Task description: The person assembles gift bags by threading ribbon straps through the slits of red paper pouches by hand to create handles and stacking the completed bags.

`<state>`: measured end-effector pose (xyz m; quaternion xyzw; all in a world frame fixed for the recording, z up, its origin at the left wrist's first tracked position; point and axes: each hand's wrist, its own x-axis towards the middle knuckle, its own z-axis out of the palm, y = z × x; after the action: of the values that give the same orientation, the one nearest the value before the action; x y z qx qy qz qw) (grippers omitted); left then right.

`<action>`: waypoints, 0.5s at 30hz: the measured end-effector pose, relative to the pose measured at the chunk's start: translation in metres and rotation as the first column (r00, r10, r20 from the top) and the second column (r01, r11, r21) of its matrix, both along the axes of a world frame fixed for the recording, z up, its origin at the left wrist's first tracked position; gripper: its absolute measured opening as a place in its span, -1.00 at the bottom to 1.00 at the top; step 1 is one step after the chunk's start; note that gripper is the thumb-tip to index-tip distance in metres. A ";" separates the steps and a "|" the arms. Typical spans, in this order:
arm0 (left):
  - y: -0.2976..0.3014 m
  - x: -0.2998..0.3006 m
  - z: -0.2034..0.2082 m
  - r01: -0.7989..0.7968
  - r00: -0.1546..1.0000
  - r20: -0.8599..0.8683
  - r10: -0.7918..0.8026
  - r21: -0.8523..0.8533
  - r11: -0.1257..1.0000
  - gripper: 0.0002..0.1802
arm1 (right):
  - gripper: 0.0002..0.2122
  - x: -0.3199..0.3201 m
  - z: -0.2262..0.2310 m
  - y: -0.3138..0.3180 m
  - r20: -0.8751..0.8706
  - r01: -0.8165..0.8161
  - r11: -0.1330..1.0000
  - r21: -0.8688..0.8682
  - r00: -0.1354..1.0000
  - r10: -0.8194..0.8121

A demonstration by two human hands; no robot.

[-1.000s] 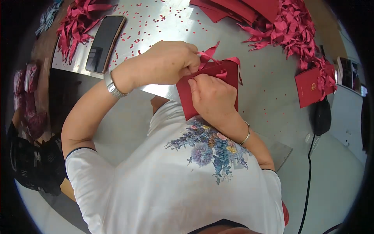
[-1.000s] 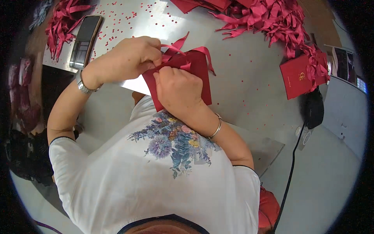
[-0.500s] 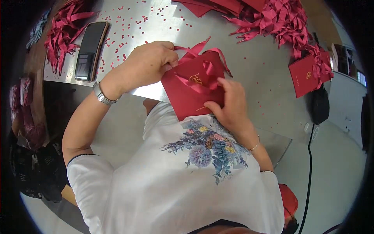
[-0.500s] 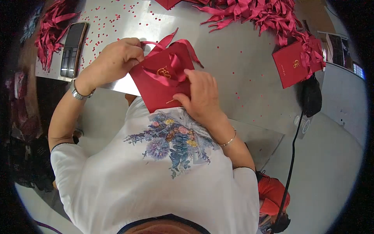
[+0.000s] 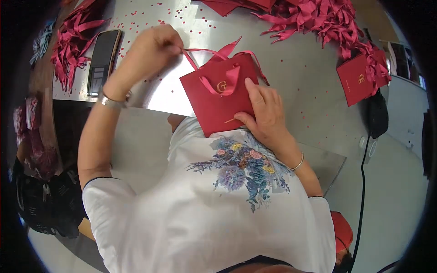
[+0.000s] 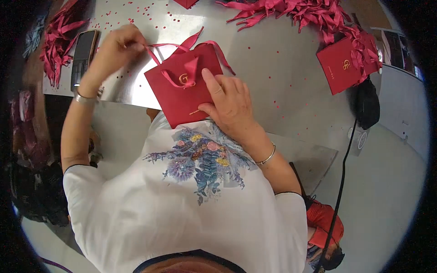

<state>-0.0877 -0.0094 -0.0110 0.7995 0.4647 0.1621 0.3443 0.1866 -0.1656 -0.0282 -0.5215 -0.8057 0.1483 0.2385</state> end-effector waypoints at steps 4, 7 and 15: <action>0.031 -0.006 -0.001 -0.062 0.997 0.045 0.059 0.066 0.996 -0.96 | -0.23 0.001 0.003 0.001 0.031 -0.041 0.998 -0.053 0.999 0.043; 0.050 -0.001 -0.013 -0.235 0.968 -0.077 0.240 0.064 0.970 -0.86 | -0.25 0.001 0.005 0.002 0.044 -0.031 0.997 -0.066 0.998 0.034; -0.003 0.031 0.006 -0.226 0.973 0.144 0.181 0.440 0.869 -0.87 | -0.33 0.003 0.003 0.003 0.013 -0.034 0.994 -0.101 0.999 0.035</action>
<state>-0.0572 -0.0128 -0.0054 0.7953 0.4782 0.3403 0.1515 0.1896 -0.1629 -0.0250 -0.5200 -0.8078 0.1890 0.2034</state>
